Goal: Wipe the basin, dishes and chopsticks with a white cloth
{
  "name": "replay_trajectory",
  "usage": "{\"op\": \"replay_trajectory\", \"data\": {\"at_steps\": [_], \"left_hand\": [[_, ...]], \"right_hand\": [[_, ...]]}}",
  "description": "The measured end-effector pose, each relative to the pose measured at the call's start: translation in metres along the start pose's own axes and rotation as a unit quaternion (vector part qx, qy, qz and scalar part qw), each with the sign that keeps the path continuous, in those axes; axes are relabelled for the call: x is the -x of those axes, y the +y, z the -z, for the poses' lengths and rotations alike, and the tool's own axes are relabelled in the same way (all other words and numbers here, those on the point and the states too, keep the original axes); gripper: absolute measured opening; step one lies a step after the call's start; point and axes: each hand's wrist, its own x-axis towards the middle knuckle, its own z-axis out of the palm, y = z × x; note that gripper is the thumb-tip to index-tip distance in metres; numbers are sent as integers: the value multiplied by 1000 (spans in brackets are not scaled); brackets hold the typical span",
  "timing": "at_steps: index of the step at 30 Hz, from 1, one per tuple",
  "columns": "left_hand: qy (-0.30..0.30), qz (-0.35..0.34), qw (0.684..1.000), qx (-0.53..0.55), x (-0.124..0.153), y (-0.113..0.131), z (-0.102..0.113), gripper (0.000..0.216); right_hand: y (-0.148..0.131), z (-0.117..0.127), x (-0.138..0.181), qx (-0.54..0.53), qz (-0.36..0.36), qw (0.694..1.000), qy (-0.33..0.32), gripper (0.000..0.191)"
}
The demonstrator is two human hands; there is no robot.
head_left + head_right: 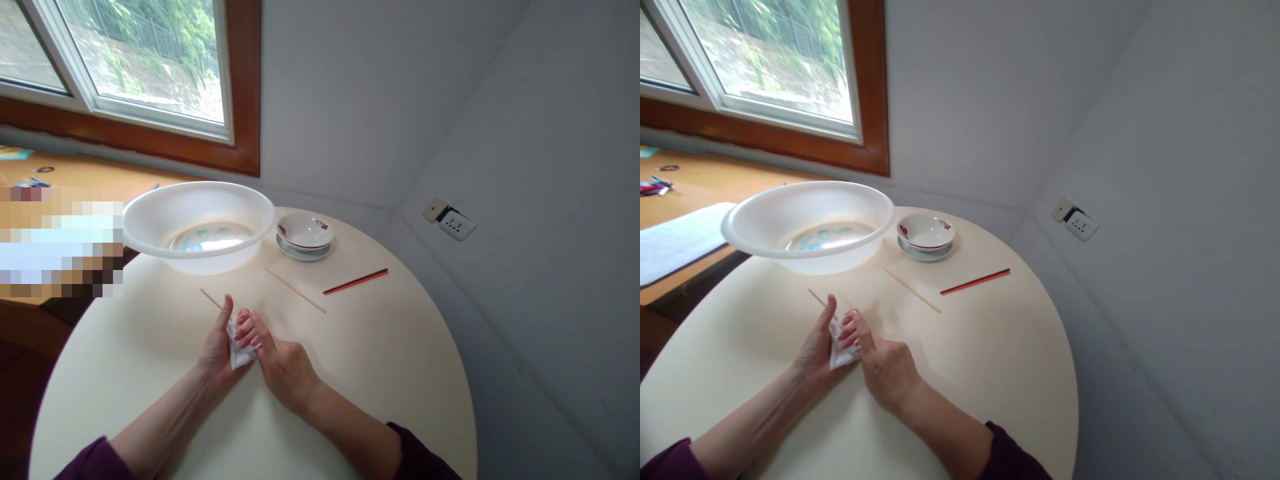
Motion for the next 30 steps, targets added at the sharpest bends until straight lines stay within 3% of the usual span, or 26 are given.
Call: {"op": "replay_trajectory", "data": {"at_steps": [5, 14, 18, 30], "left_hand": [[48, 3, 999, -16, -5, 1, 5, 49], [71, -2, 996, -53, -11, 0, 4, 50], [63, 22, 997, -42, -14, 5, 6, 52], [13, -5, 1000, -27, -19, 33, 18, 50]], "right_hand": [[-4, -2, 1, 19, 35, 999, 0, 61], [-6, 4, -2, 19, 76, 997, -16, 45], [-6, 10, 1, 26, 82, 995, -42, 43], [-15, 33, 22, 66, 113, 984, -123, 33]]}}
